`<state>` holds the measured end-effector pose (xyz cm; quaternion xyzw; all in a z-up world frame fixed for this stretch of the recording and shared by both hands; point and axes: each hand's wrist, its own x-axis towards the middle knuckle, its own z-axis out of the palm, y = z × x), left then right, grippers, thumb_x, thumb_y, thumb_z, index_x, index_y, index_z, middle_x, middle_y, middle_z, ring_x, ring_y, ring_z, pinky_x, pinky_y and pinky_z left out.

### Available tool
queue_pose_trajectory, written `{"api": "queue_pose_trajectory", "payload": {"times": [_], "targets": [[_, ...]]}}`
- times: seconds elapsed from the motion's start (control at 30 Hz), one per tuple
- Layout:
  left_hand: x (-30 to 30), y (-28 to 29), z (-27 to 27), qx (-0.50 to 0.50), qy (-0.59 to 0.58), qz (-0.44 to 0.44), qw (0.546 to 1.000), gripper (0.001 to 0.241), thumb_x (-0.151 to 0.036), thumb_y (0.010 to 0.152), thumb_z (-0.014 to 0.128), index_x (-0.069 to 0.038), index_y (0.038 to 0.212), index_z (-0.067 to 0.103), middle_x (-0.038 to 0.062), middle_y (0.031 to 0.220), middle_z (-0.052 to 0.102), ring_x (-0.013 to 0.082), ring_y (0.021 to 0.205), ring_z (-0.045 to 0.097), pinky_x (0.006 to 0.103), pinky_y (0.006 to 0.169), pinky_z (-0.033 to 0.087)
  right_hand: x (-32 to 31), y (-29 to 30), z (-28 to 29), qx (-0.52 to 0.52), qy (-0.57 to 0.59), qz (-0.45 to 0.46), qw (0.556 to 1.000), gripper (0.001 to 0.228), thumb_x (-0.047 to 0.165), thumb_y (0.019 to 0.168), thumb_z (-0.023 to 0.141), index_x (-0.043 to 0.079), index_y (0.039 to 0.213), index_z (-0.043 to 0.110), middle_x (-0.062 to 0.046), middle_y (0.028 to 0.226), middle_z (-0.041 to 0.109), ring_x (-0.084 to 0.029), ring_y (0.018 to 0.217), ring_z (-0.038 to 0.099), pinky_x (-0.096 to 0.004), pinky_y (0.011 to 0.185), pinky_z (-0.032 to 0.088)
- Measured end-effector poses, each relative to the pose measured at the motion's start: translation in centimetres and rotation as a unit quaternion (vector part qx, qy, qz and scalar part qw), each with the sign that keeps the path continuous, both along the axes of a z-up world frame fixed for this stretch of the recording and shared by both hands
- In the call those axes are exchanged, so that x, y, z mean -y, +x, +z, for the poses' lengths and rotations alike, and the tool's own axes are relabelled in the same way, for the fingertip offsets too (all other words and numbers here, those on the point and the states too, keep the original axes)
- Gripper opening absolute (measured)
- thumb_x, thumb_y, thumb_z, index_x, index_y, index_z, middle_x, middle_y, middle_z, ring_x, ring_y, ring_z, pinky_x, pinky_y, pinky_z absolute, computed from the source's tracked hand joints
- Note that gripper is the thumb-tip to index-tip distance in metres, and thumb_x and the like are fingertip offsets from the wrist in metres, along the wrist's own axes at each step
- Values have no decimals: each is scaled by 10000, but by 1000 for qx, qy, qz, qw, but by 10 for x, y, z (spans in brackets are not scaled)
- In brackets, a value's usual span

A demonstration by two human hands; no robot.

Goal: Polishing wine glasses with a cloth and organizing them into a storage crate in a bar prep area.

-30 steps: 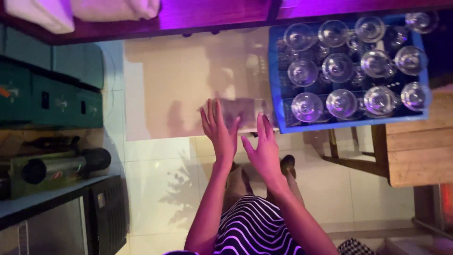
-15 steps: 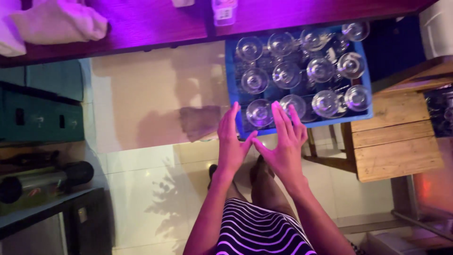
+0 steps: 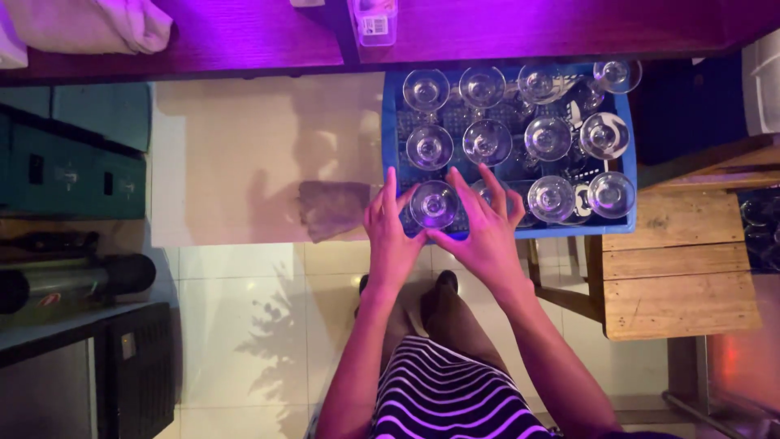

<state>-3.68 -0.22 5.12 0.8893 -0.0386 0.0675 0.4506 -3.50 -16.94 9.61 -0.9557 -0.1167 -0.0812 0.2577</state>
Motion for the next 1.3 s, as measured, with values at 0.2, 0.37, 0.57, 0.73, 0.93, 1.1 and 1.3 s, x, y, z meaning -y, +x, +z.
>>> {"api": "queue_pose_trajectory", "payload": {"times": [0.2,0.37,0.57,0.73,0.93,1.1,1.3], "targets": [[0,9,2,-6,-16,-17,1000,1185,-101,719,890,-97,1631,133,8,1211,765,255,1337,534,472,1168,235,-4,6,-2,-15,38,-37,998,1012,496,721,871,106,1554,449,28,1362,679,-209,1449,417,-514,1138,170],[4,13,13,-10,-64,-10,998,1148,-96,756,895,-100,1637,159,18,1178,773,217,1303,566,443,1175,269,-1,6,16,-19,70,-48,996,1007,459,706,893,96,1542,464,51,1363,686,-198,1442,441,-473,1160,184],[7,9,42,-27,-230,-16,973,1101,-73,769,902,-109,1646,238,95,1214,738,203,1204,688,385,1093,513,-1,-4,45,12,111,-50,992,1029,403,687,932,75,1541,462,21,1364,687,-209,1435,456,-439,1176,219],[11,7,68,-14,-291,-45,955,1078,-122,774,927,-110,1626,268,86,1151,767,199,1092,753,352,1015,589,-5,-17,76,19,152,-46,987,1012,300,659,957,72,1522,482,-24,1378,673,-230,1418,484,-423,1175,320],[8,-4,86,47,-269,-59,960,788,-101,792,926,-82,1485,550,94,1144,763,209,1163,729,362,1079,574,-7,-34,83,30,213,-21,976,928,184,662,979,116,1478,543,-102,1476,610,-225,1467,494,-378,1220,421],[2,-19,105,124,-204,-41,970,463,-99,813,923,-99,1195,662,102,1182,751,235,1124,760,340,994,618,-14,-56,65,-61,580,-79,809,786,377,1013,687,8,1621,353,-166,1640,451,-239,1519,433,-379,1245,354],[-5,-41,94,235,-235,-188,924,557,-4,812,894,-75,1253,562,108,1143,691,283,1059,730,509,1117,579,-23,-51,63,-295,791,-71,531,832,467,976,545,154,1634,144,-218,1506,483,-377,1328,530,-494,1044,513]]}}
